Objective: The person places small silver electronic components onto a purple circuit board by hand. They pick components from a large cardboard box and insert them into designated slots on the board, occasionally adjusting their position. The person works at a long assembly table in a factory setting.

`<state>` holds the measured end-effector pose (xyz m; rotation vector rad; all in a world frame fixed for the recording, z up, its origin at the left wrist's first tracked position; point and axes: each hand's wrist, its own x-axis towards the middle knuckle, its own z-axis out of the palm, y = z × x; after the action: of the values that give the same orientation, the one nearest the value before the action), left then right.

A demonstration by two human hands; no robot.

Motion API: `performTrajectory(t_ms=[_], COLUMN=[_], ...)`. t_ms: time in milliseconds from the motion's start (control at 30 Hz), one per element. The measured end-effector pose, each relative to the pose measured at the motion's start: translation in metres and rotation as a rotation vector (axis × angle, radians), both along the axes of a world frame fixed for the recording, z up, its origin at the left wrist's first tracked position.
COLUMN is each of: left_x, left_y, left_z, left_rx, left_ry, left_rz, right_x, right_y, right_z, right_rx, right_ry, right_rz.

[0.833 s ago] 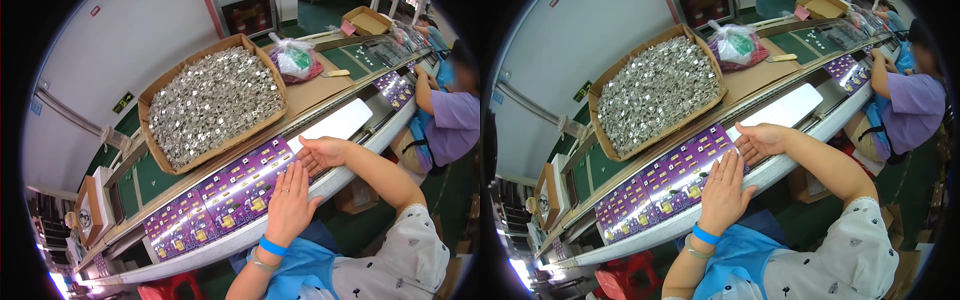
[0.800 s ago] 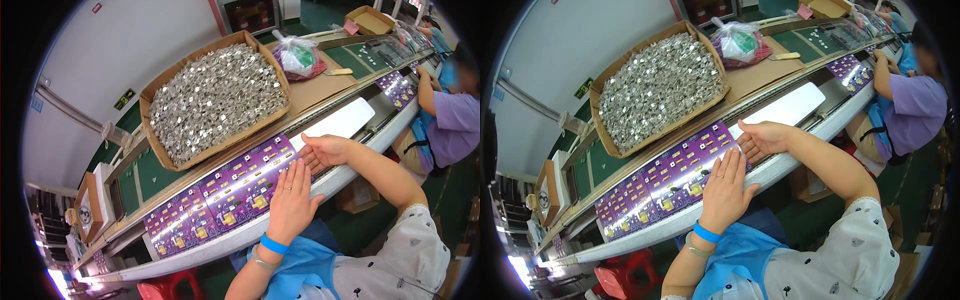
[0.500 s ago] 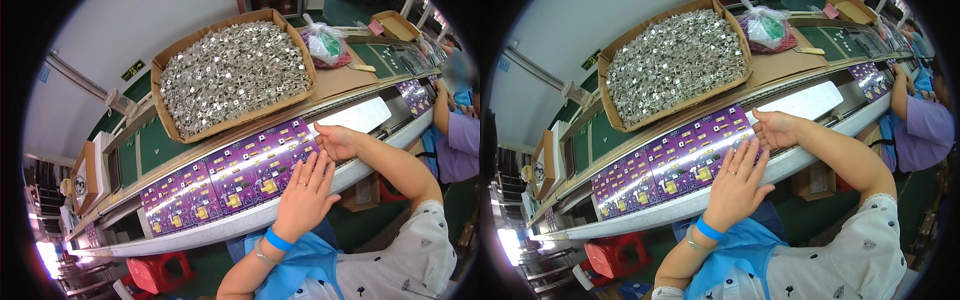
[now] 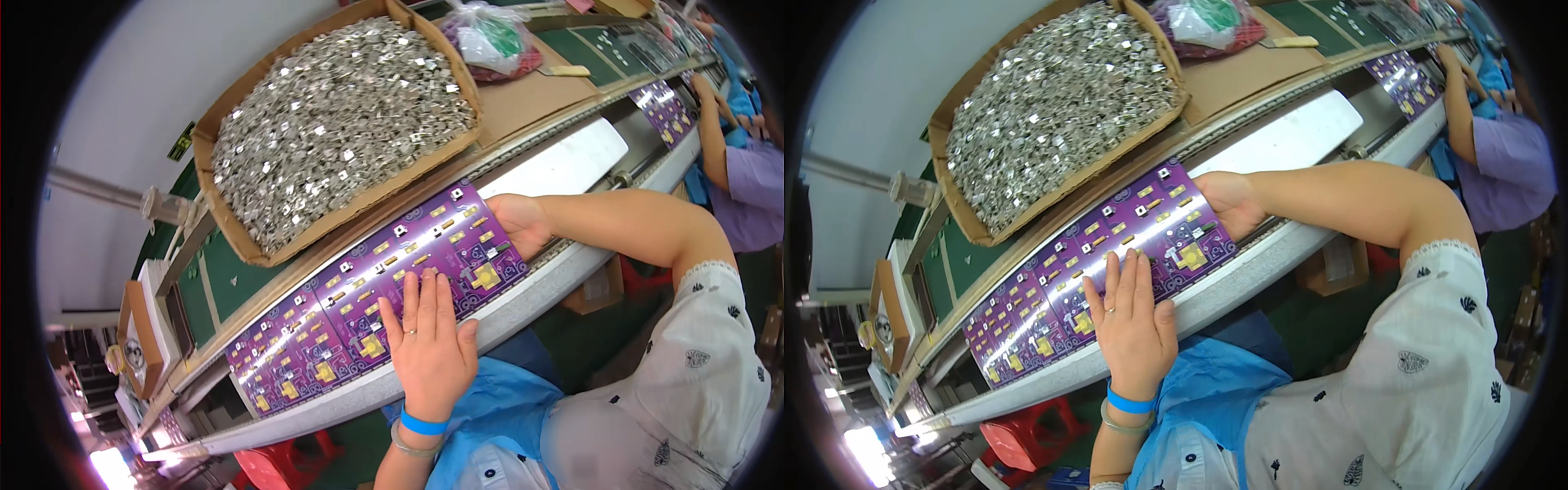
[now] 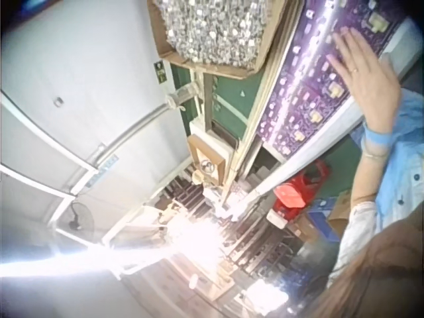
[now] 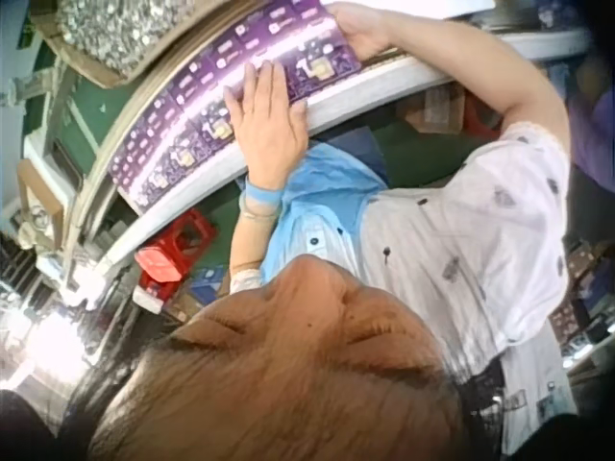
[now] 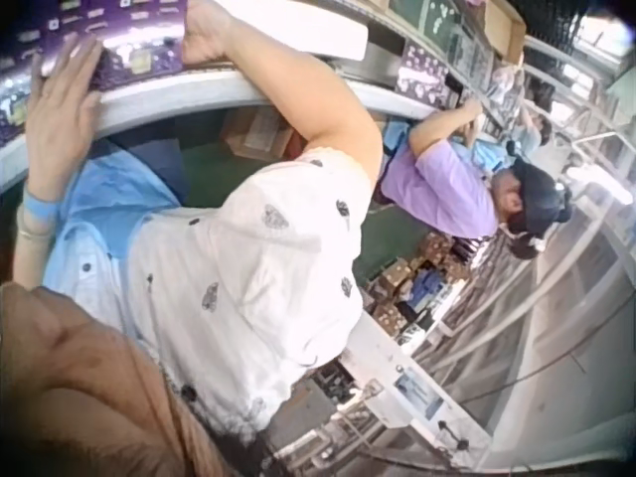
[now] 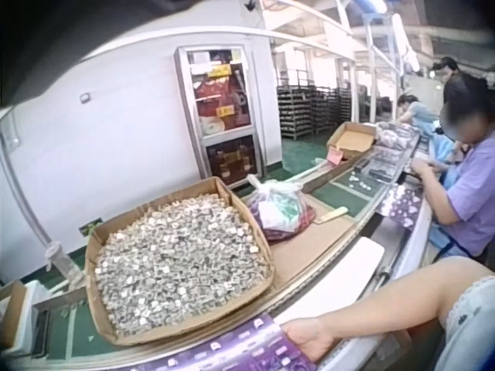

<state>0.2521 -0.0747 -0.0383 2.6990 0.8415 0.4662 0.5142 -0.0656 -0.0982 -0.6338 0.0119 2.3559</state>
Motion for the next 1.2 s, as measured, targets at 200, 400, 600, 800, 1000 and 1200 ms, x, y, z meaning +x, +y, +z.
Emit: performTrajectory(t_ms=[200, 400, 600, 800, 1000, 1200], left_x=[0.0, 0.003, 0.004, 0.003, 0.0, 0.0], left_y=[0.0, -0.002, -0.001, 0.0, -0.001, -0.001], left_z=[0.0, -0.002, -0.003, 0.002, 0.002, 0.002], left_rx=[0.013, 0.025, 0.035, 0.025, 0.024, 0.021], left_ry=[0.052, 0.063, 0.079, 0.054, 0.027, 0.016], left_rz=[-0.005, -0.003, -0.001, -0.001, 0.002, 0.005], right_x=[-0.004, -0.004, -0.003, -0.006, -0.006, -0.003], right_y=[0.001, 0.001, 0.003, 0.004, 0.002, 0.002], right_z=[-0.007, -0.001, -0.001, 0.005, 0.007, -0.001], right_rx=[-0.017, -0.027, -0.012, 0.002, -0.007, 0.003], right_ry=[-0.01, -0.017, -0.009, -0.006, -0.117, -0.159], right_rz=[-0.004, -0.008, 0.002, 0.037, 0.026, 0.026])
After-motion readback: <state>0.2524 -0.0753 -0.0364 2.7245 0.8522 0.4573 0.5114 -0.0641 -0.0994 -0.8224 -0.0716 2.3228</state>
